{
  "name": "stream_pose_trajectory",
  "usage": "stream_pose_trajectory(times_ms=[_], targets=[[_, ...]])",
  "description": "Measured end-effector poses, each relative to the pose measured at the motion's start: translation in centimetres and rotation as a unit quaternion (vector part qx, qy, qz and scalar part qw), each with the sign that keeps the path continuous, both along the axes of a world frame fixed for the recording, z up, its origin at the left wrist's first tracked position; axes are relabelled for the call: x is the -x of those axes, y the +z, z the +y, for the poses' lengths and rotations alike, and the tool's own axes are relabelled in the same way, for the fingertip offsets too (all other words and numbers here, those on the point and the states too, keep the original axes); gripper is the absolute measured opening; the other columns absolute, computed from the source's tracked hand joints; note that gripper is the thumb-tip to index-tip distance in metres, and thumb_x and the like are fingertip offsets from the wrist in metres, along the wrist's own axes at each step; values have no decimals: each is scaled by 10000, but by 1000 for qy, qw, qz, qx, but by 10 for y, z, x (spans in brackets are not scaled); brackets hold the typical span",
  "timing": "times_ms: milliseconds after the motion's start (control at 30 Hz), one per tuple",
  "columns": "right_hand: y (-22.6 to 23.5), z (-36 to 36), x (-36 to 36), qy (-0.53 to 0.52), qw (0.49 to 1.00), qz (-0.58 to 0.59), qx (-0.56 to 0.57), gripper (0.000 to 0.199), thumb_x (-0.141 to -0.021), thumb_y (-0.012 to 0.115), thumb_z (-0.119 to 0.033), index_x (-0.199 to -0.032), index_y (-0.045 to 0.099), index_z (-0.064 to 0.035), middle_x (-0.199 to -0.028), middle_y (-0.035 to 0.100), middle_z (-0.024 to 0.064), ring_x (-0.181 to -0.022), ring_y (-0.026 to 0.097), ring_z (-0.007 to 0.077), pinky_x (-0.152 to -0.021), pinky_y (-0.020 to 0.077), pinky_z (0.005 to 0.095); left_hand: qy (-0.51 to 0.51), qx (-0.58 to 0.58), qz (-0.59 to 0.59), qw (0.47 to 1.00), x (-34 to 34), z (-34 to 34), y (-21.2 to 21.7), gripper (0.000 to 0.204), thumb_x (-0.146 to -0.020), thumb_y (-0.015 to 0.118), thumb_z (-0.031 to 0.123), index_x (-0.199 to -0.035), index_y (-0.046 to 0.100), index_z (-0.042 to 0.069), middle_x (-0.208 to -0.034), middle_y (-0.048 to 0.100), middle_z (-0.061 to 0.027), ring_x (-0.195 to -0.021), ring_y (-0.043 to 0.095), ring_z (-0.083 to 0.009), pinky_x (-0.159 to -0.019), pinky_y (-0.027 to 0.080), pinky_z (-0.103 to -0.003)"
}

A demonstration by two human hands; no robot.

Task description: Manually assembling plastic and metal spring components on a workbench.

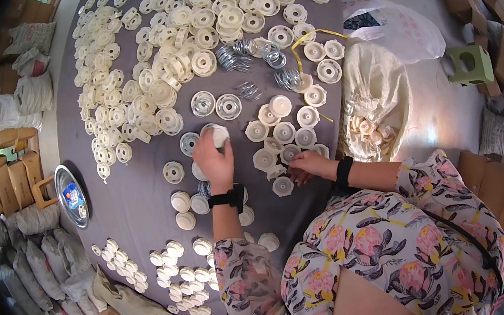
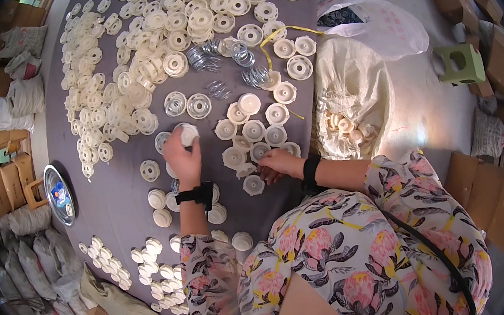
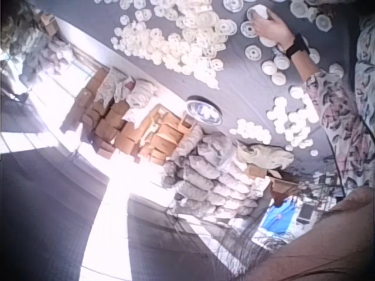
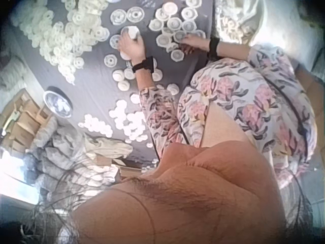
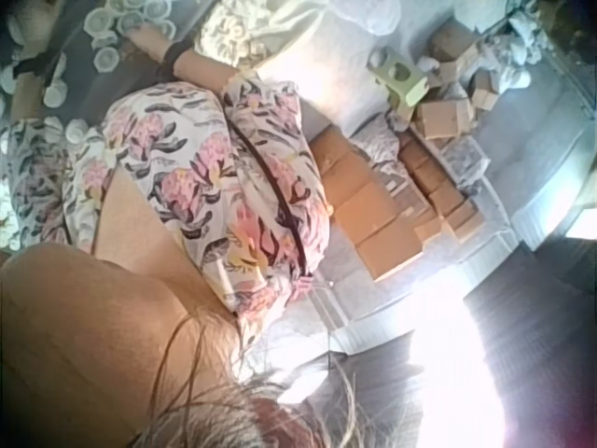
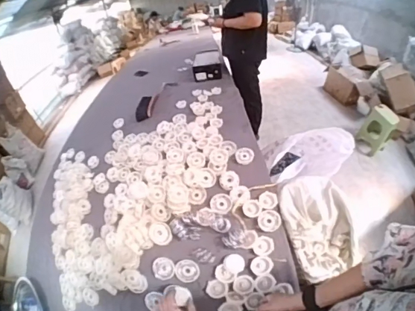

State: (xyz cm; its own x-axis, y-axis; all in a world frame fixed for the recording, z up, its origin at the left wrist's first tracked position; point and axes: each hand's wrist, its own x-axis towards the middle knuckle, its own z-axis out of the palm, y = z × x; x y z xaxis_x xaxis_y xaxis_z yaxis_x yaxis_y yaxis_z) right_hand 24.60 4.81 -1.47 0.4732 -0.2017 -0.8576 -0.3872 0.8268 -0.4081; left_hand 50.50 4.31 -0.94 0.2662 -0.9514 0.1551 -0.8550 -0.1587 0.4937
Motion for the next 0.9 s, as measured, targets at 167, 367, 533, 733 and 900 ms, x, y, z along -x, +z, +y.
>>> stream_pose_trajectory(times_ms=[167, 367, 533, 733, 900], targets=[[7, -1, -4, 6, 1000, -5, 3, 274, -899, 462, -260, -970, 565, -16, -820, 663, 111, -605, 642, 189, -544, 507, 273, -14, -31, -32, 999, 2, 1, -3, 446, -715, 671, 111, -1123, 515, 20, -1069, 558, -147, -978, 526, -294, -869, 387, -409], [-6, 6, 3, -13, 999, -25, 16, 307, -868, 487, -300, -968, 560, -19, -822, 653, 121, -606, 637, 190, -555, 497, 287, 184, -7, 440, 879, -11, 0, -2, 387, -740, 672, 122, -1090, 542, 20, -992, 576, -160, -923, 536, -319, -816, 413, -402], [-1, 6, 1, -8, 999, -28, 14, 292, -875, 478, -288, -972, 561, -25, -819, 652, 111, -598, 633, 186, -563, 496, 284, 41, -17, 34, 998, -19, -1, -10, 419, -713, 694, 177, -1080, 548, 37, -999, 567, -144, -960, 517, -338, -823, 415, -426], [-6, 7, 6, -18, 999, -29, 25, 287, -876, 475, -282, -970, 564, -26, -816, 652, 113, -608, 638, 189, -567, 499, 287, 19, -37, -118, 992, -3, -10, 8, 441, -694, 691, 175, -1087, 540, 41, -1034, 555, -160, -980, 510, -349, -875, 397, -418], [-6, 7, 2, -4, 999, -45, 28, 275, -875, 474, -264, -962, 569, -20, -807, 654, 115, -620, 642, 193, -565, 503, 294, -209, 6, -42, 977, 25, -10, 13, 357, -736, 632, 110, -1077, 544, 49, -1080, 554, -152, -1013, 513, -333, -881, 400, -410]])
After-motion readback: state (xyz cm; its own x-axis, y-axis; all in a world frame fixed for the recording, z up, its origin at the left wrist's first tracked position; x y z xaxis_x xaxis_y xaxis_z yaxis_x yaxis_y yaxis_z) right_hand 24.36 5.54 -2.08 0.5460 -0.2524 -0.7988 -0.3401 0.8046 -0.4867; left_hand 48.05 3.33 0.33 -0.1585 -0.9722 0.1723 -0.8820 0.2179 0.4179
